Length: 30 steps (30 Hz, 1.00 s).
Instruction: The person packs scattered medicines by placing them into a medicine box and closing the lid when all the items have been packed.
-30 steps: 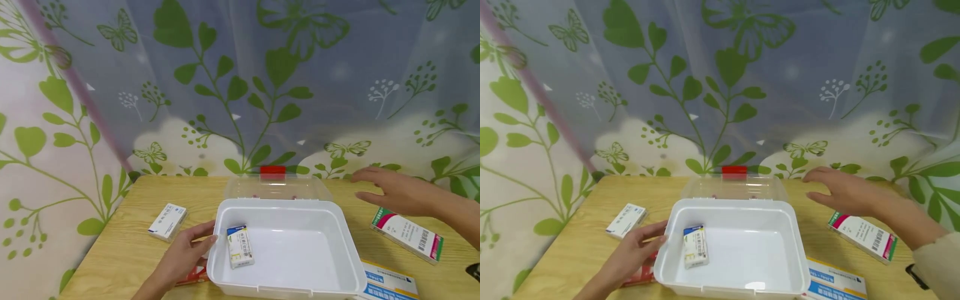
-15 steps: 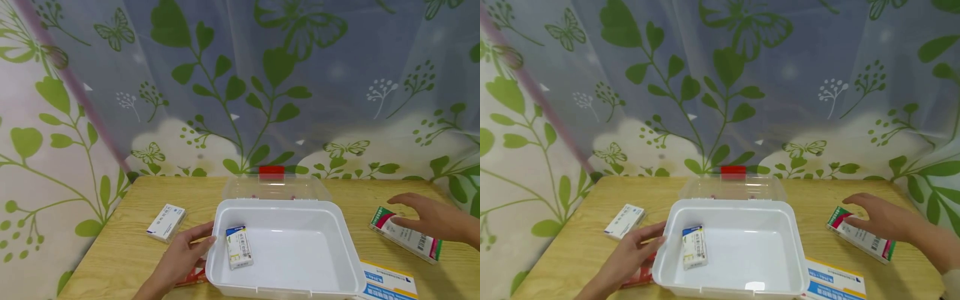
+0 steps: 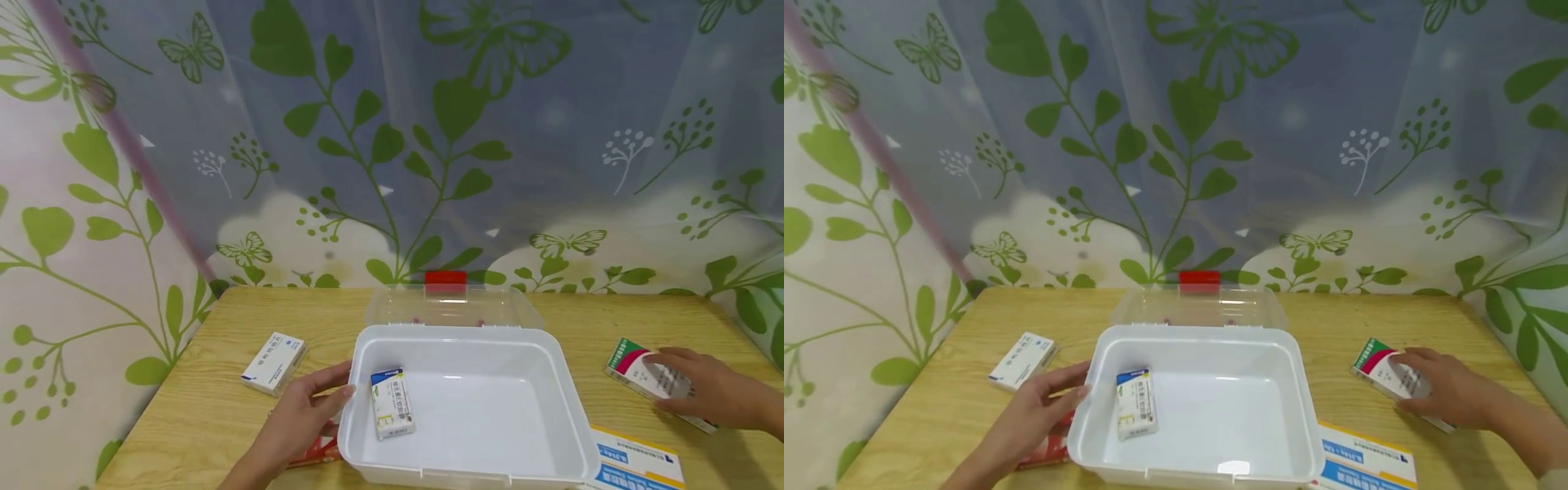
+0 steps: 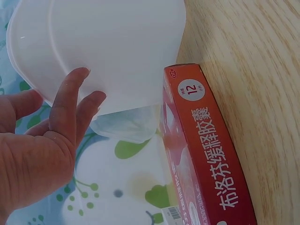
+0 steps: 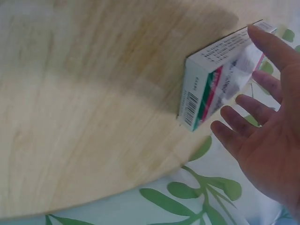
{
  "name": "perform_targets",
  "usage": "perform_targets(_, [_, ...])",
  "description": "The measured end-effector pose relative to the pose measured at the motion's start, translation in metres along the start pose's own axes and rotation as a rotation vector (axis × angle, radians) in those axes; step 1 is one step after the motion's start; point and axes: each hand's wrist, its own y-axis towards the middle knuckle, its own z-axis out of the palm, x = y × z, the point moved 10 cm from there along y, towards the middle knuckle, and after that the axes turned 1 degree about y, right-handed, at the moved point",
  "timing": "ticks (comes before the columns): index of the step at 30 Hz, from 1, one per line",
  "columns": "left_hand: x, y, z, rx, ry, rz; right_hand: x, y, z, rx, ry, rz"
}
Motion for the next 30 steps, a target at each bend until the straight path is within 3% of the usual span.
perform_targets(30, [0.0, -0.001, -0.001, -0.001, -0.008, -0.016, -0.013, 0.002, 0.008, -0.025, 0.021, 0.026])
